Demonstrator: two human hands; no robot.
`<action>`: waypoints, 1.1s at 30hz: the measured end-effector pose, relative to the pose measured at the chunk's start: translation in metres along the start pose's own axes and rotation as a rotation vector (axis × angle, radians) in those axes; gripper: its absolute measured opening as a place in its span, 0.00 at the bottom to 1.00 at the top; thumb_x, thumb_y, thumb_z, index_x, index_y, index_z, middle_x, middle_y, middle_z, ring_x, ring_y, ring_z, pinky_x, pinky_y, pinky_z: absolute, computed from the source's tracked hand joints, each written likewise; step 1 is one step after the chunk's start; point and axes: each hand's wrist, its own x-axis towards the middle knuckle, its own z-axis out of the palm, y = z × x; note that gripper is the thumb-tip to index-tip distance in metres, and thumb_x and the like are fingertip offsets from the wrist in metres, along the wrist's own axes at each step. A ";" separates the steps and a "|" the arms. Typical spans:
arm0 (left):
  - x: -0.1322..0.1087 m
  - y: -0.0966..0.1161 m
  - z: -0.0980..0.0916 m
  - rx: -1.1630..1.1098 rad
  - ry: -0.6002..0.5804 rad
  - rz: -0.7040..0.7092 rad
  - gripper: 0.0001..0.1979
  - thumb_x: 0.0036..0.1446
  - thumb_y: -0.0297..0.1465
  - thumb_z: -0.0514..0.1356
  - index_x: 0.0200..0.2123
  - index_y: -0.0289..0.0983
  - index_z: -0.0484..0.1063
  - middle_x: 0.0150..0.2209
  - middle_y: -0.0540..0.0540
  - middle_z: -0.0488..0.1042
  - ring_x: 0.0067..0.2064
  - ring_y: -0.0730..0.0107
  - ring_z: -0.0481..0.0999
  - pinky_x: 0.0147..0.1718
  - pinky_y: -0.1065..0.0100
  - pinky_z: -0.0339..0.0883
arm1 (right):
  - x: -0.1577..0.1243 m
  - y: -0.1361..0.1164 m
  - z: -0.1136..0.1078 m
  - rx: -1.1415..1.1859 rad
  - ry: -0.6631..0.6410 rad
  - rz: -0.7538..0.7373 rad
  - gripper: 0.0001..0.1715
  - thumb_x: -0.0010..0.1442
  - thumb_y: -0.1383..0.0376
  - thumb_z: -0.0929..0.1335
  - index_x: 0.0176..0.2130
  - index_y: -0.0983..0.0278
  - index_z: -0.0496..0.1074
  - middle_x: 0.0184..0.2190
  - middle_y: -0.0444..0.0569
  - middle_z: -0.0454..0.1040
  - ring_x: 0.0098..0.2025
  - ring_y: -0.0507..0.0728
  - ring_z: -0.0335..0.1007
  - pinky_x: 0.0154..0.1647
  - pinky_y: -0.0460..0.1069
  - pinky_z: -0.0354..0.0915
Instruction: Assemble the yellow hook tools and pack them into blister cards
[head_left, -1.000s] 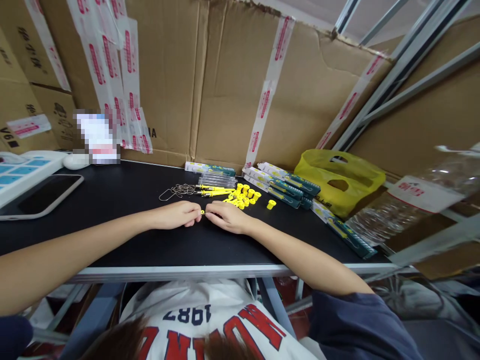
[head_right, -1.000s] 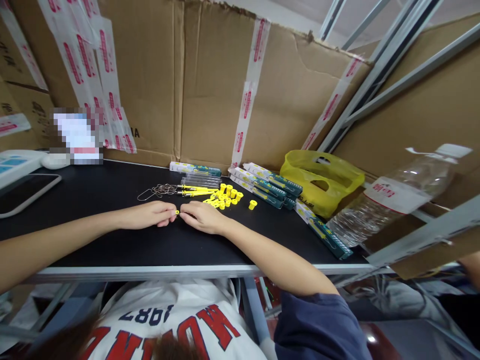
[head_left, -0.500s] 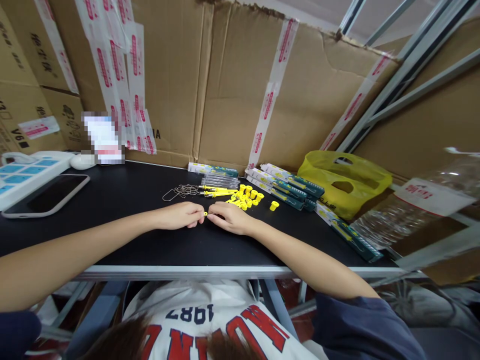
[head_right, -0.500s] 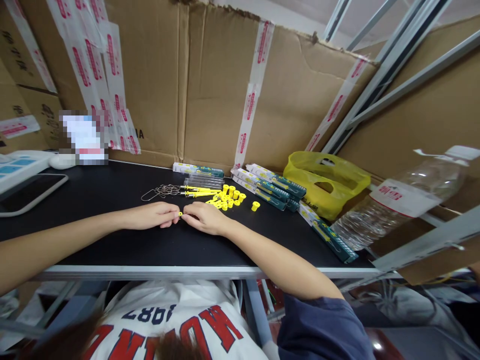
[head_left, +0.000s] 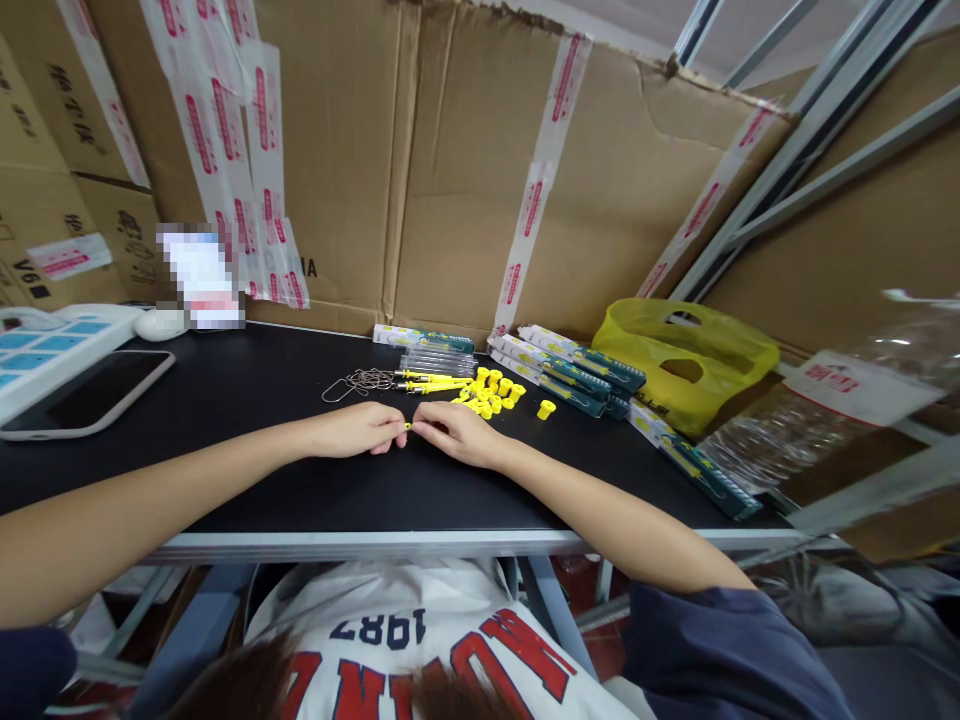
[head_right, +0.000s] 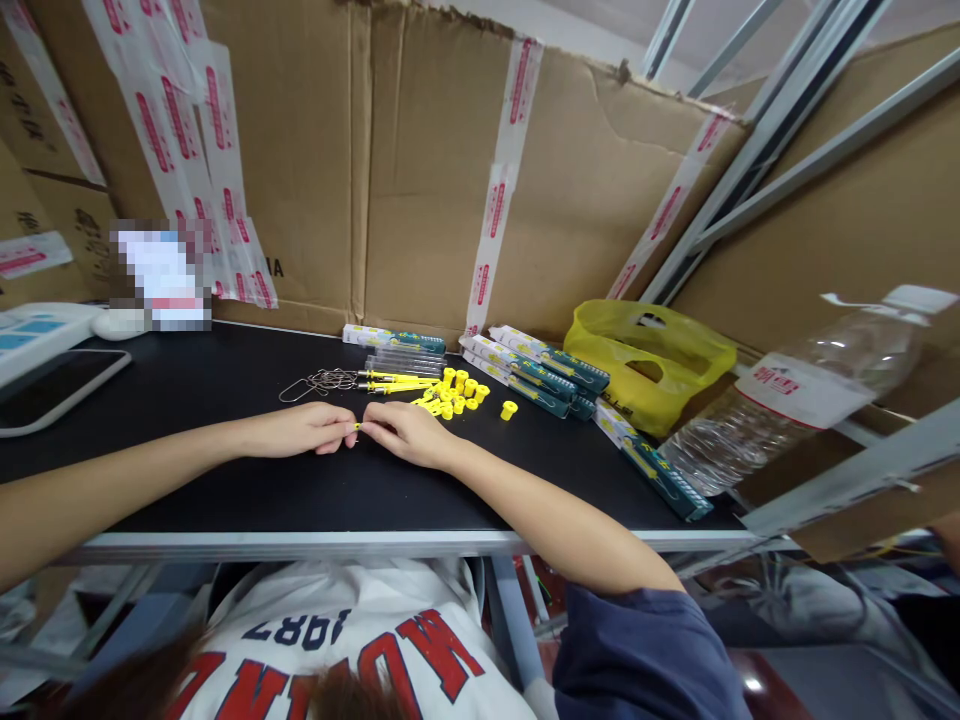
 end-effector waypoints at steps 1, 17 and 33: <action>0.000 0.001 0.000 0.002 -0.001 0.003 0.16 0.61 0.38 0.47 0.33 0.35 0.69 0.22 0.53 0.65 0.26 0.73 0.63 0.28 0.72 0.58 | 0.000 0.000 0.000 0.010 0.002 0.006 0.14 0.68 0.59 0.59 0.35 0.63 0.66 0.29 0.45 0.67 0.31 0.52 0.62 0.34 0.46 0.58; -0.002 0.008 0.006 0.132 0.094 -0.043 0.18 0.61 0.38 0.43 0.32 0.36 0.69 0.23 0.51 0.68 0.26 0.72 0.66 0.29 0.71 0.60 | 0.001 -0.011 0.002 0.092 0.086 0.107 0.08 0.63 0.62 0.63 0.33 0.63 0.62 0.24 0.41 0.64 0.25 0.50 0.57 0.27 0.44 0.54; -0.003 0.010 0.007 0.181 0.150 -0.060 0.16 0.61 0.37 0.44 0.31 0.37 0.68 0.26 0.49 0.69 0.30 0.68 0.69 0.32 0.69 0.61 | 0.003 -0.007 0.006 0.196 0.122 0.136 0.11 0.63 0.59 0.63 0.31 0.63 0.62 0.24 0.41 0.64 0.25 0.50 0.58 0.27 0.45 0.56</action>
